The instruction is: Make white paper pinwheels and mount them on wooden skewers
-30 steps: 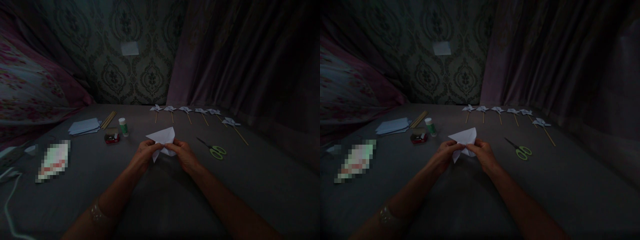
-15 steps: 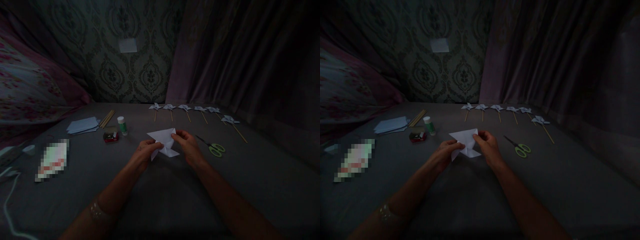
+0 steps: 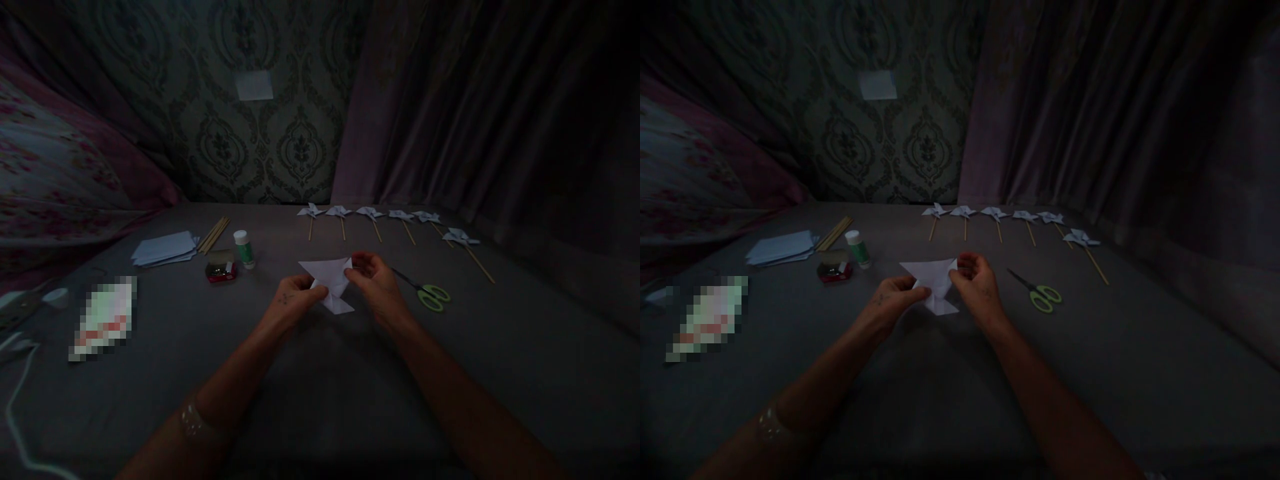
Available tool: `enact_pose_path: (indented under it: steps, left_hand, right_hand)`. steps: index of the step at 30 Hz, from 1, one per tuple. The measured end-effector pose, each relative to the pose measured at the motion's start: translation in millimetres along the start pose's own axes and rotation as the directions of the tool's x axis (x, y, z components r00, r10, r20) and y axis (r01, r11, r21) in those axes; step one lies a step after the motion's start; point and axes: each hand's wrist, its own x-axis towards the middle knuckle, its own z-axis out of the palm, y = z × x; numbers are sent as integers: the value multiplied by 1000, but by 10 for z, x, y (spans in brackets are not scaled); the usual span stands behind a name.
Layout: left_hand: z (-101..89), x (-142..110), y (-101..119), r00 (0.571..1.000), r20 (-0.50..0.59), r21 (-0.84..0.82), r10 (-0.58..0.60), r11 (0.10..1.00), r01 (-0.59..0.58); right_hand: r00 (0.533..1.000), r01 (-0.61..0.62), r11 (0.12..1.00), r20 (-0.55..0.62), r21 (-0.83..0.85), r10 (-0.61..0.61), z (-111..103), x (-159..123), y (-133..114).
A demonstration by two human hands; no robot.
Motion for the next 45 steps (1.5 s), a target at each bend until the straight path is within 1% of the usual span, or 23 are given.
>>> enact_pose_path:
  steps: [2,5,7,9,12,14,16,18,20,23,26,29,31,33,35,37,40,45]
  left_hand:
    - [2,-6,-3,1000,-1,30,3,1000,-3]
    - [2,-11,-3,1000,19,25,-1,1000,1]
    - [1,-10,-4,1000,27,7,-13,1000,13]
    - [1,-5,-6,999,28,-6,-37,999,37]
    - [-1,7,-11,996,18,-11,-88,996,88]
    - [-3,12,-11,993,8,-9,-116,993,117]
    - [-6,13,-10,991,7,-3,-132,991,132]
    - [-10,12,-10,991,6,13,-133,991,133]
    - [-14,11,-14,992,2,43,-126,991,126]
    - [-23,18,-35,996,-14,129,-92,987,93]
    - [-44,38,-67,999,-43,249,-6,968,16]
    - [-74,60,-90,995,-61,327,76,944,-52]
    - [-88,70,-94,993,-67,343,102,936,-72]
    - [-91,72,-87,993,-76,328,88,943,-59]
    - [-81,68,-72,995,-93,280,39,960,-12]
    - [-65,59,-53,994,-105,207,-22,977,44]
    - [-44,43,-25,991,-112,108,-79,990,91]
    - [-34,29,7,983,-143,14,-112,993,115]
  right_hand:
    - [999,-30,999,24,22,29,-19,10,-9]
    - [993,-66,997,100,47,61,-54,18,-14]
    - [993,-69,996,104,60,63,-69,15,-16]
    - [995,-60,997,83,47,56,-73,8,-25]
    - [998,2,999,61,-47,1,-75,1,-48]
    - [994,104,983,62,-151,-95,-83,5,-57]
    - [969,249,931,69,-268,-239,-99,12,-55]
    - [920,386,845,88,-370,-381,-115,14,-47]
    - [869,477,753,118,-454,-480,-127,5,-42]
    - [816,545,624,184,-561,-547,-133,-28,-52]
    - [787,575,538,235,-616,-571,-127,-69,-75]
    - [770,600,510,271,-617,-578,-119,-95,-95]
    - [769,607,520,279,-601,-575,-116,-96,-99]
    - [776,603,544,268,-584,-571,-115,-87,-96]
    - [779,596,560,247,-576,-576,-114,-76,-90]
    - [773,598,554,234,-579,-590,-109,-77,-85]
    - [743,624,504,255,-597,-619,-92,-113,-83]
    - [661,708,378,372,-596,-651,-55,-219,-82]
